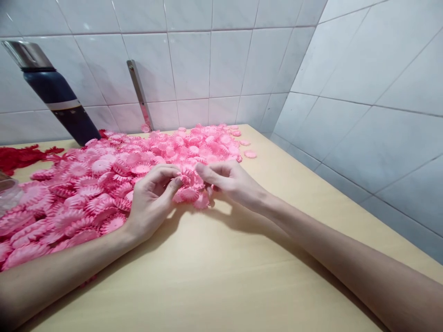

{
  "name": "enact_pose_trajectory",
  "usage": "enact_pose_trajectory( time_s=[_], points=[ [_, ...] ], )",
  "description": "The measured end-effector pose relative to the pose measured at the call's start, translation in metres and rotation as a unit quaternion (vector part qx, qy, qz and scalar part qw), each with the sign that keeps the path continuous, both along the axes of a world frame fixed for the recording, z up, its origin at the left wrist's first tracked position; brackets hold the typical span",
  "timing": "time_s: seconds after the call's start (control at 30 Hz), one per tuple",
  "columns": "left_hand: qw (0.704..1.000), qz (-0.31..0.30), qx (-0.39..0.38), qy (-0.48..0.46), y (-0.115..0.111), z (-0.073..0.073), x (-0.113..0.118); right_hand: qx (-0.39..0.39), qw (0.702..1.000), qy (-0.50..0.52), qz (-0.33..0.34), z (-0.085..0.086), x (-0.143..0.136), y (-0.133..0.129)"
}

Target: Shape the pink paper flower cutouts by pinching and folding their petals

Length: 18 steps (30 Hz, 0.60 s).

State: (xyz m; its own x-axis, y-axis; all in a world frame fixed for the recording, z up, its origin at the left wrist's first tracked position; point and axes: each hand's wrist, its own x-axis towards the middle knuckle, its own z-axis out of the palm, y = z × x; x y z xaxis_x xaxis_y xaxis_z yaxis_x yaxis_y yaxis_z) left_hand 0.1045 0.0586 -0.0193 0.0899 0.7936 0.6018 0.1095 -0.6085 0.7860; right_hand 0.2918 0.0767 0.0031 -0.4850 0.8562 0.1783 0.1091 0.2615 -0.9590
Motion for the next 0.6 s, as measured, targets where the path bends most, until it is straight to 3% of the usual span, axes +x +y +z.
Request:
enact_pose_trajectory(
  time_s=[0.27, 0.47, 0.6],
  points=[
    [1.000, -0.013, -0.004, -0.009, -0.002, 0.000, 0.001, -0.028, 0.999, -0.022, -0.025, 0.002, -0.003, -0.001],
    [0.999, 0.014, 0.008, -0.035, -0.003, 0.002, 0.000, -0.052, 0.972, 0.124, -0.191, -0.004, 0.011, 0.020],
    [0.998, -0.002, -0.034, -0.050, -0.002, 0.000, 0.001, -0.028, 0.965, 0.153, -0.209, -0.001, 0.018, 0.024]
  ],
)
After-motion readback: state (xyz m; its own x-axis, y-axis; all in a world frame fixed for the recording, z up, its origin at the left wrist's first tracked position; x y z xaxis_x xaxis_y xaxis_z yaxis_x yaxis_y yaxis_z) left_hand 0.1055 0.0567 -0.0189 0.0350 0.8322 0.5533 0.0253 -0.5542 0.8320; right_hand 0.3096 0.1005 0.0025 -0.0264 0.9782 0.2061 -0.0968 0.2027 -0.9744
